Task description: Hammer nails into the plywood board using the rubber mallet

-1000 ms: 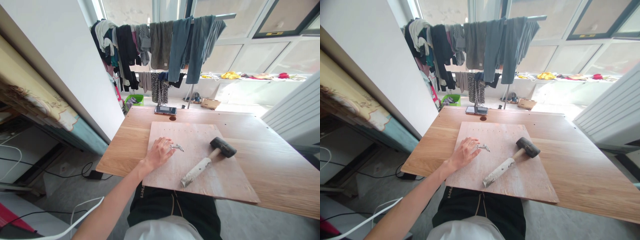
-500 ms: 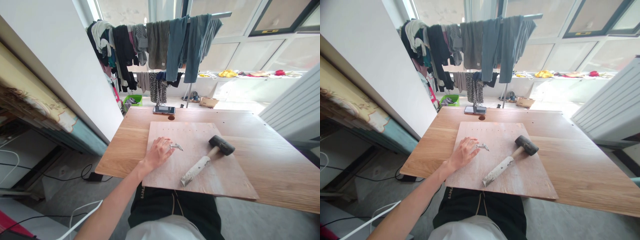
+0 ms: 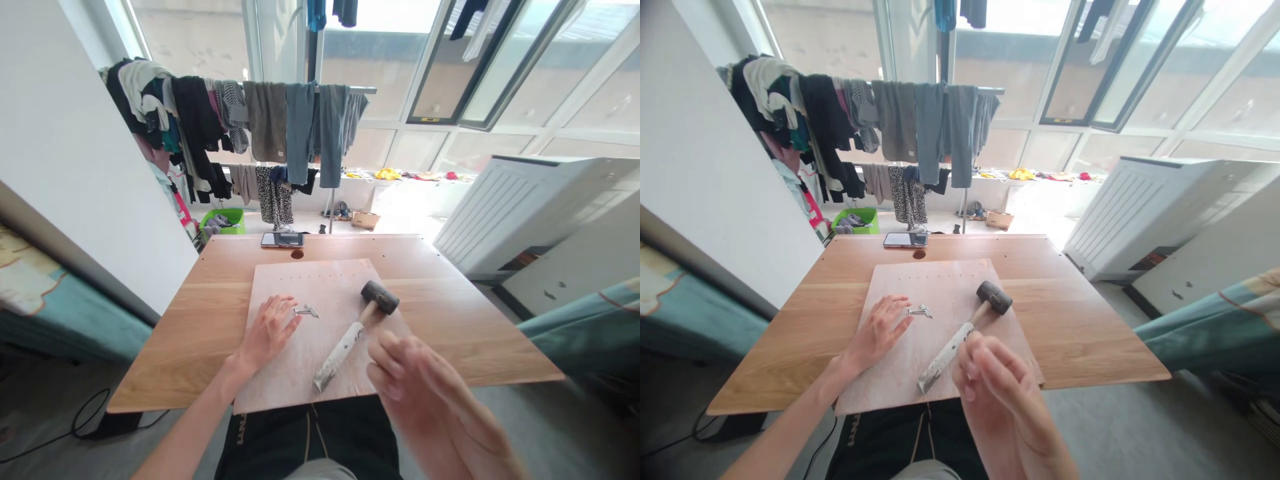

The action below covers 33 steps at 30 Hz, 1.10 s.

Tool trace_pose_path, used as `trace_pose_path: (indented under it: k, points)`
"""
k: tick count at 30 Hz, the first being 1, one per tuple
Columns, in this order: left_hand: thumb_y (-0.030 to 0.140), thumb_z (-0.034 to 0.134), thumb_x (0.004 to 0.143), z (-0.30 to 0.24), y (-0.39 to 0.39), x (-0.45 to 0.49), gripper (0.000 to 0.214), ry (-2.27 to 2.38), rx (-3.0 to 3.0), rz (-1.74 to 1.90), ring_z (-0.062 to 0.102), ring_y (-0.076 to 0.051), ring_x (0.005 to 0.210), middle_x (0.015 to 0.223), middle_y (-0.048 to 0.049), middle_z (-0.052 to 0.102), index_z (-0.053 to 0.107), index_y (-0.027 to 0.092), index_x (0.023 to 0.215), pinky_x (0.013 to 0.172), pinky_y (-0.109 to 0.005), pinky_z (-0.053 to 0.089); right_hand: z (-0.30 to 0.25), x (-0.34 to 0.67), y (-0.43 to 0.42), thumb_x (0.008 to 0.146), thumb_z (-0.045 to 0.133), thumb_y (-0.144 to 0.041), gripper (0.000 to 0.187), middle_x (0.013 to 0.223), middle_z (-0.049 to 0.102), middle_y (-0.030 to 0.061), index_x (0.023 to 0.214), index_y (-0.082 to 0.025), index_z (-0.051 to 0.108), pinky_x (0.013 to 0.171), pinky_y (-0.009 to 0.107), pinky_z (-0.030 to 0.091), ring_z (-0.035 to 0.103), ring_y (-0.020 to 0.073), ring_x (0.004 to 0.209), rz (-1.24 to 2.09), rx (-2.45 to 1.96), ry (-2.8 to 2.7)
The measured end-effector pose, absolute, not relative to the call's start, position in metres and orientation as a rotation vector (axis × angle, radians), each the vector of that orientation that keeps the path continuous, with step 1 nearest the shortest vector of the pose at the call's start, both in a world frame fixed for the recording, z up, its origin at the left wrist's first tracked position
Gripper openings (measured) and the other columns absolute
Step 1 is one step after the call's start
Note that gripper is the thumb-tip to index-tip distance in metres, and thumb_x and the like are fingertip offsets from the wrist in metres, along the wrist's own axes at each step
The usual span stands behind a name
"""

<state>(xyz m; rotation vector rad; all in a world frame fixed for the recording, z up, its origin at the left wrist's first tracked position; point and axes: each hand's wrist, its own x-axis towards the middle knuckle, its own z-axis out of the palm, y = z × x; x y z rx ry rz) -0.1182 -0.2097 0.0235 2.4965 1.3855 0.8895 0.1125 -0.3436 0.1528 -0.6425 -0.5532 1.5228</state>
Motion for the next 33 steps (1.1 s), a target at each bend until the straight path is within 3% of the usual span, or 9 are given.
trace_pose_path:
  k: [2,5,18,33]
  points:
    - [0.035,0.049,0.098,0.024,-0.21,-0.119,0.025,1.382,2.499,0.884,0.057,-0.024,0.116,0.124,-0.0085,0.061,0.058,0.023,0.118,0.102,-0.047,0.047,0.157,0.106,-0.333,0.079,0.077,-0.031,0.018,0.073,0.047,-0.0007,0.073,-0.017,0.067,0.058,0.021,0.045,0.044,0.0105,0.067,1.594,-0.646,-0.524]
    - [0.035,0.049,0.098,0.025,-0.21,-0.119,0.026,1.373,2.505,0.915,0.058,-0.024,0.115,0.124,-0.0083,0.062,0.059,0.023,0.119,0.102,-0.047,0.048,0.16,0.099,-0.332,0.074,0.08,-0.034,0.019,0.073,0.044,-0.0009,0.073,-0.018,0.069,0.057,0.021,0.042,0.038,0.0109,0.065,1.641,-0.629,-0.507]
    - [0.035,0.049,0.098,0.023,-0.208,-0.121,0.026,1.364,2.514,0.922,0.057,-0.023,0.115,0.123,-0.0088,0.061,0.059,0.022,0.118,0.102,-0.047,0.047,0.155,0.094,-0.34,0.065,0.086,-0.025,0.02,0.07,0.046,-0.0015,0.07,-0.018,0.068,0.059,0.02,0.037,0.034,0.0096,0.063,1.651,-0.669,-0.475]
    - [0.035,0.049,0.098,0.025,-0.21,-0.12,0.025,1.366,2.512,0.913,0.058,-0.023,0.114,0.122,-0.0088,0.061,0.058,0.022,0.117,0.1,-0.046,0.048,0.142,0.098,-0.34,0.068,0.084,-0.025,0.017,0.068,0.05,-0.0013,0.071,-0.018,0.069,0.057,0.021,0.034,0.036,0.0091,0.06,1.624,-0.663,-0.483]
